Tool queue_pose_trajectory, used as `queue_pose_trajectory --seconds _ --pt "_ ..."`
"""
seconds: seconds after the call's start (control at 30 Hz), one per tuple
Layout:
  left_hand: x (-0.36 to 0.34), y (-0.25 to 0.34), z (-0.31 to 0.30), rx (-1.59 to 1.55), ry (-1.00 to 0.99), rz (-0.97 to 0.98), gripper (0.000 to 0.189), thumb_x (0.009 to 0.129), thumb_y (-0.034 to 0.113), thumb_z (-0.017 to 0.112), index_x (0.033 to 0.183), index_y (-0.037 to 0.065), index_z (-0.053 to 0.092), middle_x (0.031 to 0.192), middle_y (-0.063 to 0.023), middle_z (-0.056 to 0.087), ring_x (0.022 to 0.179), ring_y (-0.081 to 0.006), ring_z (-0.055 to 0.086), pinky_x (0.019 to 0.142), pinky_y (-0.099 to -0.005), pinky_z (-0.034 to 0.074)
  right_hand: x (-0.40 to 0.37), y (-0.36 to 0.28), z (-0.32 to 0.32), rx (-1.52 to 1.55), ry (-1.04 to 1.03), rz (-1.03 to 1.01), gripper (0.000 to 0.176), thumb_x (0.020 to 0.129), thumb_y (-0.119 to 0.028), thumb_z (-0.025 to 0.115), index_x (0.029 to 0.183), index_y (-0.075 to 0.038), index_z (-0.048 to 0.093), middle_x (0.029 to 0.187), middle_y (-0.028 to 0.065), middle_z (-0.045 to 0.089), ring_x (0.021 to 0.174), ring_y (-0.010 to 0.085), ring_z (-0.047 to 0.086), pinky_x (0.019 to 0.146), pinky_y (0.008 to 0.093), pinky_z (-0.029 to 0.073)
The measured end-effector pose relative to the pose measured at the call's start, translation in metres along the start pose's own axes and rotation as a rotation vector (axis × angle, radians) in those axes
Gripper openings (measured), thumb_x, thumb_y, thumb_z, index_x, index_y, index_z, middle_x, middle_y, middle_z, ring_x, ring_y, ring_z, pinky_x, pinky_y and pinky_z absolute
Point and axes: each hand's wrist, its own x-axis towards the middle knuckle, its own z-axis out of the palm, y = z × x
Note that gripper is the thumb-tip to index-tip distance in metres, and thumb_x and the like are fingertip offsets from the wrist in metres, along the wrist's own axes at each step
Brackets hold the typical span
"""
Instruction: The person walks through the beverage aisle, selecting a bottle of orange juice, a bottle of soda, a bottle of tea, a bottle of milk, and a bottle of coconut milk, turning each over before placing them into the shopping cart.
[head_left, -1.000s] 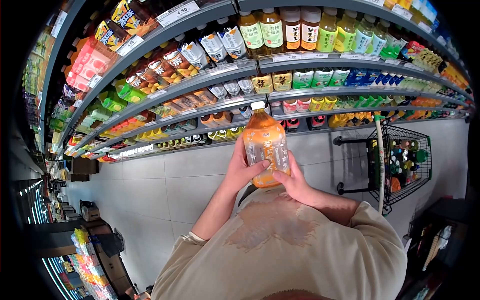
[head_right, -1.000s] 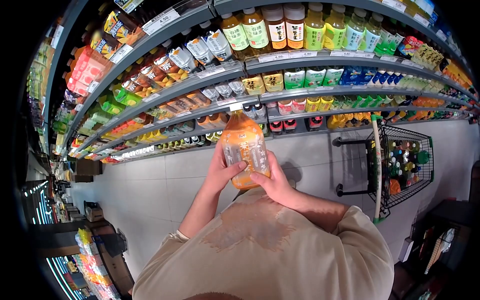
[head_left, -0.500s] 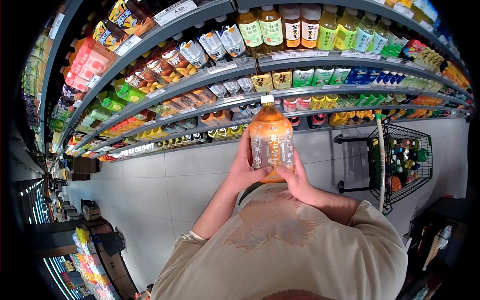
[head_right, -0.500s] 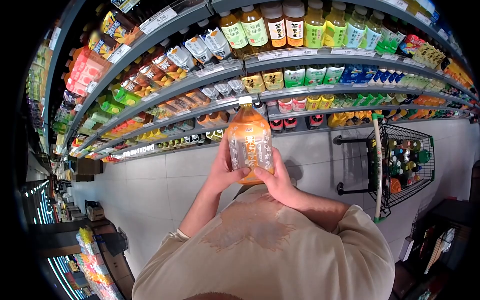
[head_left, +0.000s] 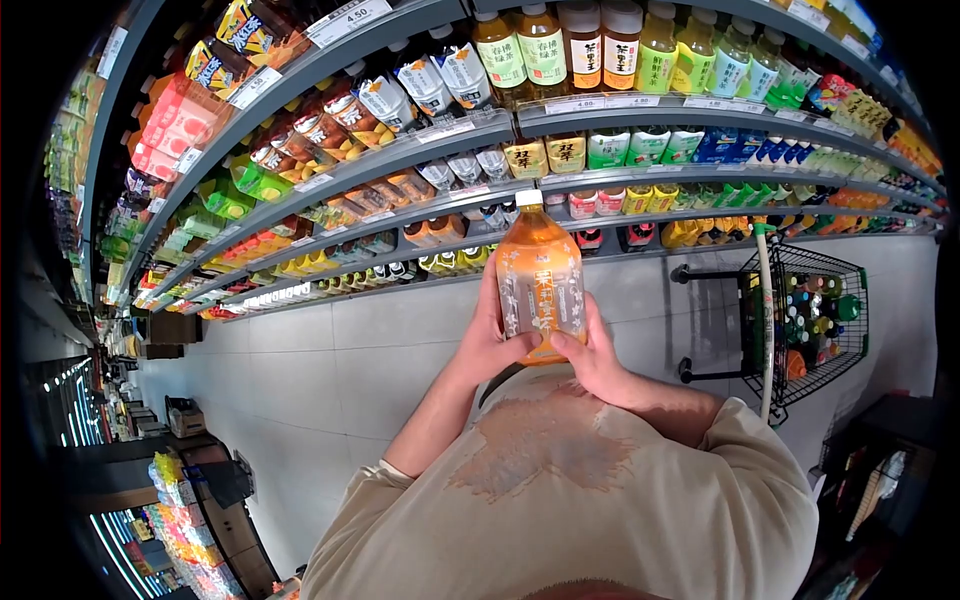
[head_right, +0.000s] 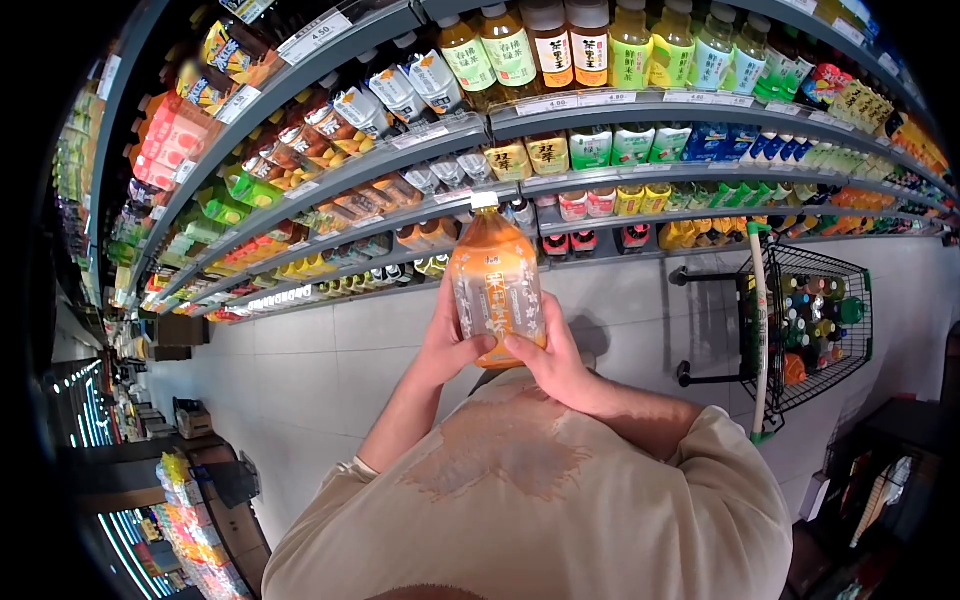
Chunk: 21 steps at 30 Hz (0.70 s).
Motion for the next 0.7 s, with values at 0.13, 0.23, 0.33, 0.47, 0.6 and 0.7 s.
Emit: queue_pose_trajectory --seconds 0.13,0.23,0.33,0.47,0.6,0.7 --pt "-0.003 0.004 0.002 -0.019 0.021 -0.046 0.109 0.072 -0.003 0.061 0.158 0.008 -0.004 0.155 -0.0116 0.026 0.143 -0.0227 0.029 0.114 -0.0357 0.029 -0.002 0.000 0.002 -0.005 0.006 0.011 0.062 0.096 -0.014 0.064 0.143 -0.001 0.026 0.132 0.0090 0.046 0.124 0.0146 0.044 0.106 0.0334 0.037" --pt "-0.003 0.005 0.001 -0.009 0.018 -0.024 0.106 0.073 -0.003 0.058 0.158 0.008 -0.004 0.155 -0.0118 0.026 0.142 -0.0227 0.030 0.114 -0.0356 0.029 -0.002 -0.001 0.004 0.026 0.013 0.042 0.061 0.096 -0.013 0.063 0.143 -0.001 0.026 0.131 0.0088 0.047 0.123 0.0143 0.044 0.105 0.0323 0.038" --pt "-0.006 0.001 0.003 -0.025 0.060 -0.050 0.096 0.080 -0.002 0.057 0.158 0.006 0.001 0.153 -0.0121 0.029 0.140 -0.0221 0.033 0.114 -0.0357 0.030 -0.003 0.007 0.003 0.025 0.036 0.031 0.061 0.095 -0.013 0.065 0.142 -0.001 0.027 0.129 0.0085 0.048 0.121 0.0139 0.046 0.103 0.0315 0.040" --pt "0.000 -0.013 0.003 -0.093 0.196 -0.087 0.080 0.089 0.002 0.058 0.154 0.004 0.011 0.146 -0.0120 0.037 0.134 -0.0201 0.040 0.110 -0.0350 0.035 -0.003 0.011 0.001 -0.020 0.007 0.055 0.062 0.094 -0.015 0.067 0.140 0.000 0.028 0.127 0.0087 0.049 0.119 0.0136 0.047 0.102 0.0316 0.041" --pt "0.007 -0.011 0.004 -0.154 0.271 -0.072 0.055 0.098 0.008 0.054 0.144 0.003 0.024 0.134 -0.0109 0.046 0.122 -0.0157 0.048 0.103 -0.0316 0.042 -0.002 0.011 0.003 -0.052 -0.004 0.036 0.063 0.093 -0.017 0.069 0.138 0.000 0.029 0.126 0.0090 0.049 0.119 0.0134 0.047 0.102 0.0316 0.041" --pt "0.008 -0.008 0.007 -0.175 0.282 -0.075 0.049 0.100 0.007 0.051 0.141 0.003 0.026 0.131 -0.0107 0.048 0.118 -0.0147 0.050 0.100 -0.0304 0.044 -0.003 0.012 0.003 -0.043 -0.004 0.029 0.062 0.093 -0.017 0.069 0.138 0.000 0.029 0.126 0.0090 0.049 0.119 0.0134 0.047 0.102 0.0316 0.041"
